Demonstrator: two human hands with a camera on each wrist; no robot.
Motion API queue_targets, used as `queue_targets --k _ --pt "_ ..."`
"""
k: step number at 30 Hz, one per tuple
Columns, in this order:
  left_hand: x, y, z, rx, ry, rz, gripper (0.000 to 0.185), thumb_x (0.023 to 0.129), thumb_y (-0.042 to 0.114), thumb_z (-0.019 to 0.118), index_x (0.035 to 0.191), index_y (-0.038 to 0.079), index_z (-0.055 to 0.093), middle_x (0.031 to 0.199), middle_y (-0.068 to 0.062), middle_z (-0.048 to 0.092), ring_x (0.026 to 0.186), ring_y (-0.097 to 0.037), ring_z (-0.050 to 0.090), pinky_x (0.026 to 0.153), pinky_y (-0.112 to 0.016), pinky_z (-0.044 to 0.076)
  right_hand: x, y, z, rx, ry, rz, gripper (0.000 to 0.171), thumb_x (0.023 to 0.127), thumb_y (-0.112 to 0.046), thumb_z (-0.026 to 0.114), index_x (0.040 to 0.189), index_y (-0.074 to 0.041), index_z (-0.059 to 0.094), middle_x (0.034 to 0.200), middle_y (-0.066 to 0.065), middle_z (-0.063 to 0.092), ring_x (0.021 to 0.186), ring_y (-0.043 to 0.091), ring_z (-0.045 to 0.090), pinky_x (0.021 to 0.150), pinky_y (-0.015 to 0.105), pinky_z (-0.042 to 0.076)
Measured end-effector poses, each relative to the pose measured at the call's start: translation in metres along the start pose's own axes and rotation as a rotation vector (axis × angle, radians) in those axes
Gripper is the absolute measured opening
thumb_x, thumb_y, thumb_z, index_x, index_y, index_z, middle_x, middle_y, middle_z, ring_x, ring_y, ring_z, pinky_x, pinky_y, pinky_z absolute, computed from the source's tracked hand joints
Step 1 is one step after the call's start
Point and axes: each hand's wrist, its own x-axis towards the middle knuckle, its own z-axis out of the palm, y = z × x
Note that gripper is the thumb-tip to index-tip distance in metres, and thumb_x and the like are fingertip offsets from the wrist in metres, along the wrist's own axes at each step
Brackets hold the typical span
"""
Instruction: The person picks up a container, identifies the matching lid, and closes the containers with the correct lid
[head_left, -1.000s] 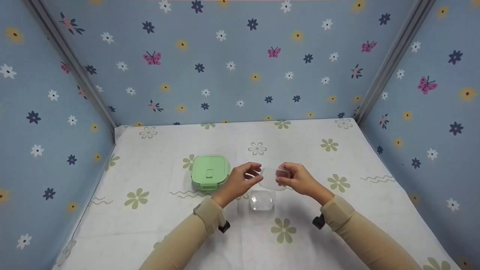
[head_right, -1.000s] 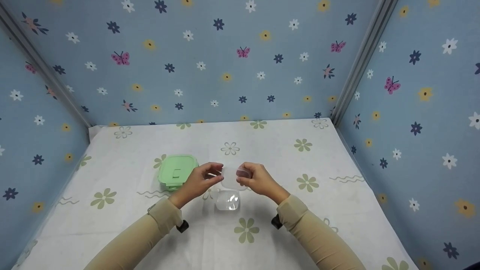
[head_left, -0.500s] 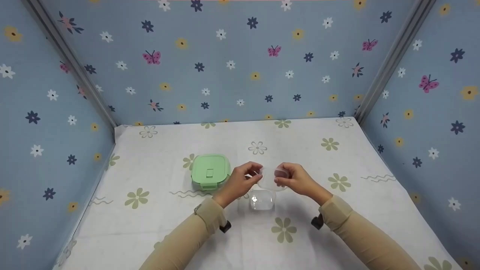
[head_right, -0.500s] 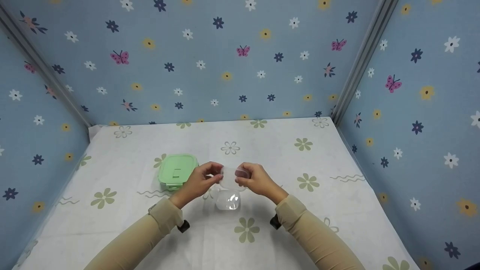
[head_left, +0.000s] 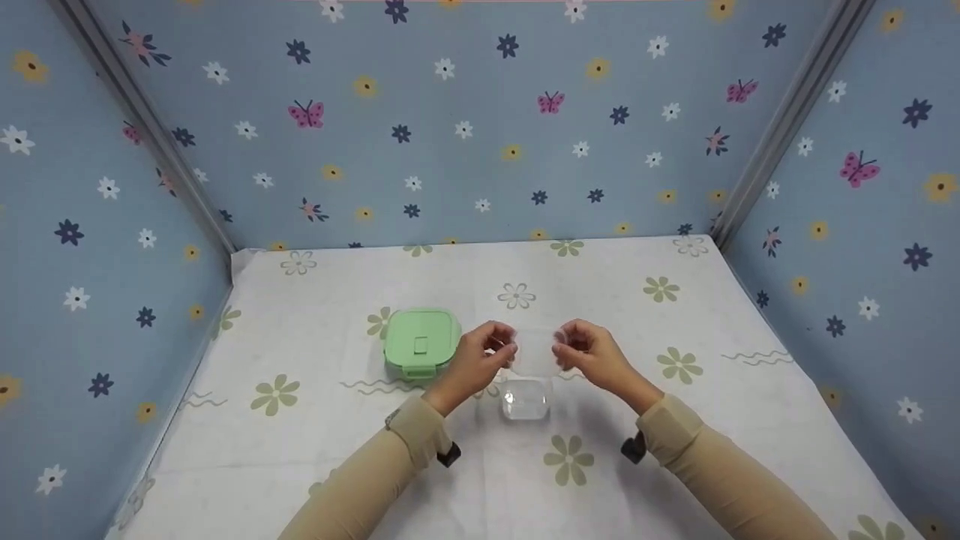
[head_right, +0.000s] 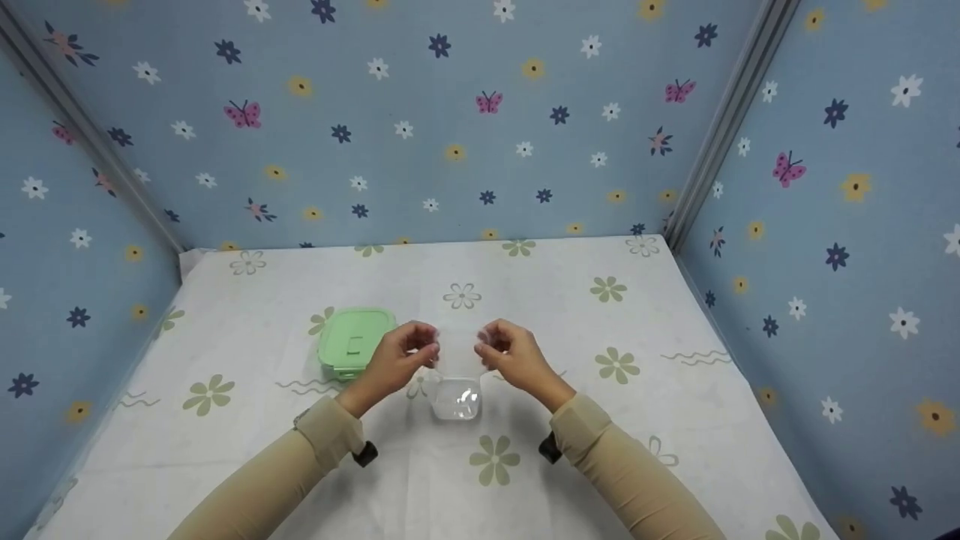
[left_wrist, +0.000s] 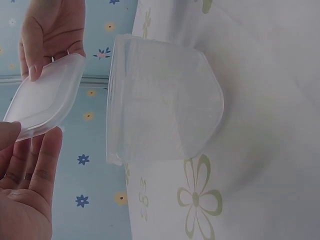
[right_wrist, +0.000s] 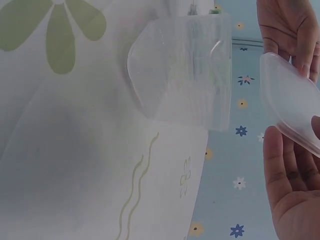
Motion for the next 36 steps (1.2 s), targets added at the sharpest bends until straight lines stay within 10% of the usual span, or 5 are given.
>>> queue_targets --k 10,18,36 --pt "-0.002 -0.002 -0.001 -0.043 0.03 -0.053 0.019 0.109 0.011 0.064 0.116 -0.006 0.067 0.104 -0.025 0.07 0.087 -0.041 0.073 0.071 -0.027 0.065 -0.001 0.001 0.004 0.012 0.021 0.052 0.023 0.11 -0.009 0.062 0.12 0.011 0.069 0.09 0.02 0.072 0.072 0.02 0.072 0.065 0.025 0.064" --pt "-0.003 -0.002 0.0 -0.016 0.065 -0.113 0.018 0.107 0.01 0.067 0.119 -0.003 0.071 0.098 -0.01 0.068 0.075 -0.011 0.067 0.068 -0.027 0.065 0.001 0.002 0.01 0.043 0.085 0.167 0.024 0.107 -0.009 0.066 0.123 0.009 0.07 0.085 0.011 0.07 0.066 0.013 0.069 0.062 0.025 0.063" --pt "-0.005 -0.008 0.004 0.048 0.075 -0.3 0.027 0.103 0.008 0.067 0.125 -0.008 0.073 0.096 -0.009 0.068 0.061 -0.009 0.065 0.062 -0.036 0.065 0.004 0.01 0.025 -0.014 0.158 0.309 0.025 0.105 -0.004 0.067 0.123 0.011 0.075 0.084 0.006 0.066 0.057 0.01 0.063 0.054 0.022 0.058"
